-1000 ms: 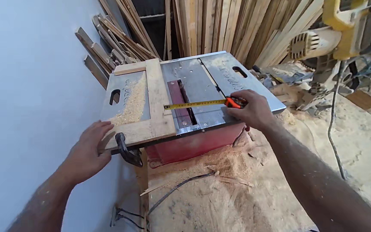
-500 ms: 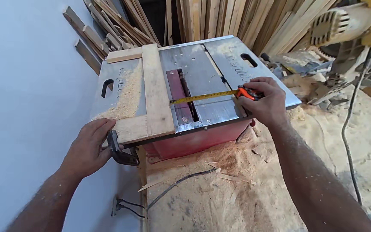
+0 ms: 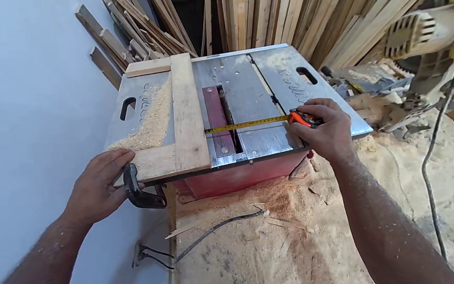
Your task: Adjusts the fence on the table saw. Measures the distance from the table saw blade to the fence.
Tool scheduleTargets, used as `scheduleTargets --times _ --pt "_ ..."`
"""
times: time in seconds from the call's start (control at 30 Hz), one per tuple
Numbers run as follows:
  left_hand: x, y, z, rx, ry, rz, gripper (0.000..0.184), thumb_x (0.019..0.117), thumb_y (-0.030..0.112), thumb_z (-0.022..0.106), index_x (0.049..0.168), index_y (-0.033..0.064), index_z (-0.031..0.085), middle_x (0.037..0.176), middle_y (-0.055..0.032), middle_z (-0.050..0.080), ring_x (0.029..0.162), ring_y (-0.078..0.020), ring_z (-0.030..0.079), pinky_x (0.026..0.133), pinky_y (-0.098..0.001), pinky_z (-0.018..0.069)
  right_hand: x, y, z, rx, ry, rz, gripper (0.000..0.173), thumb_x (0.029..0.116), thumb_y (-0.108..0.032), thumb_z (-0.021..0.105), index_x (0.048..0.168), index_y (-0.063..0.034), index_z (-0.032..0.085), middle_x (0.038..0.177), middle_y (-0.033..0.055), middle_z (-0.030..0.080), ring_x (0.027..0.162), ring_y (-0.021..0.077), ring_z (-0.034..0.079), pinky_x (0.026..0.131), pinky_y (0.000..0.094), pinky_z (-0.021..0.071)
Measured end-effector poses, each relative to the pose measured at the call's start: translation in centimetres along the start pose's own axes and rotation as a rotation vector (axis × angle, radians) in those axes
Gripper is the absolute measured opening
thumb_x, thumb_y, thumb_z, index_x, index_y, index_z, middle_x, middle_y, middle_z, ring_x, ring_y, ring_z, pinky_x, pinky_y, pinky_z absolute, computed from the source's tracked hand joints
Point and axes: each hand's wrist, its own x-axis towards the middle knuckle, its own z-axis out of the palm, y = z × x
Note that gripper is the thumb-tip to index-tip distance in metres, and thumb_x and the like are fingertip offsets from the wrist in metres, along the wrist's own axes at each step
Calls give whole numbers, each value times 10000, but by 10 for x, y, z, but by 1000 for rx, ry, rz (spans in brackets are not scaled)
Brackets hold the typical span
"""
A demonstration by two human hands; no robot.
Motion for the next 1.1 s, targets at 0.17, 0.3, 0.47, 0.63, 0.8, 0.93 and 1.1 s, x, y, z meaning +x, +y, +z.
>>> scheduleTargets --times 0.17,0.3,0.47,0.63,0.8,0.93,1.1 --pt "-1 -7 -2 -42 -20 -14 624 890 452 628 1418 120 608 1453 -106 569 1369 -279 508 1137 -499 407 1 1 1 -2 -5 -15 386 804 -353 794 1139 -163 771 1258 70 654 1072 150 646 847 353 566" --pt "-3 -7 -1 -39 -14 -1 601 907 439 609 1424 133 601 1469 -83 560 1390 -277 492 1154 -507 400 2 2 1 -1 -10 -36 403 803 -369 795 1140 -150 772 1260 82 658 1082 170 646 860 377 564" --pt "-5 -7 2 -74 27 -26 589 886 457 645 1377 131 643 1432 -78 593 1362 -259 522 1142 -486 422 2 2 2 2 -5 -25 404 799 -368 793 1140 -152 774 1262 73 653 1059 151 647 842 356 566" --pt "-6 -10 4 -108 67 -11 568 875 480 667 1342 157 673 1426 -83 600 1354 -265 533 1133 -491 435 1 2 3 6 10 -18 406 790 -381 791 1131 -161 780 1253 58 658 1041 134 647 820 343 566" --pt "-5 -9 3 -117 48 -27 583 874 512 675 1356 185 666 1436 -56 593 1358 -248 528 1140 -480 433 1 2 2 1 1 0 407 785 -372 798 1137 -169 779 1265 44 658 1072 135 645 835 356 571" --pt "-5 -11 3 -136 35 -59 591 849 534 693 1356 231 667 1450 -25 584 1371 -241 518 1150 -481 426 1 3 2 1 7 2 403 783 -379 794 1133 -180 782 1264 33 656 1087 124 638 846 344 566" --pt "-5 -14 0 -167 9 -81 589 802 503 745 1343 280 675 1453 13 582 1375 -228 517 1133 -471 457 0 4 2 10 12 -12 392 786 -360 792 1130 -173 782 1256 34 660 1068 115 644 830 326 569"
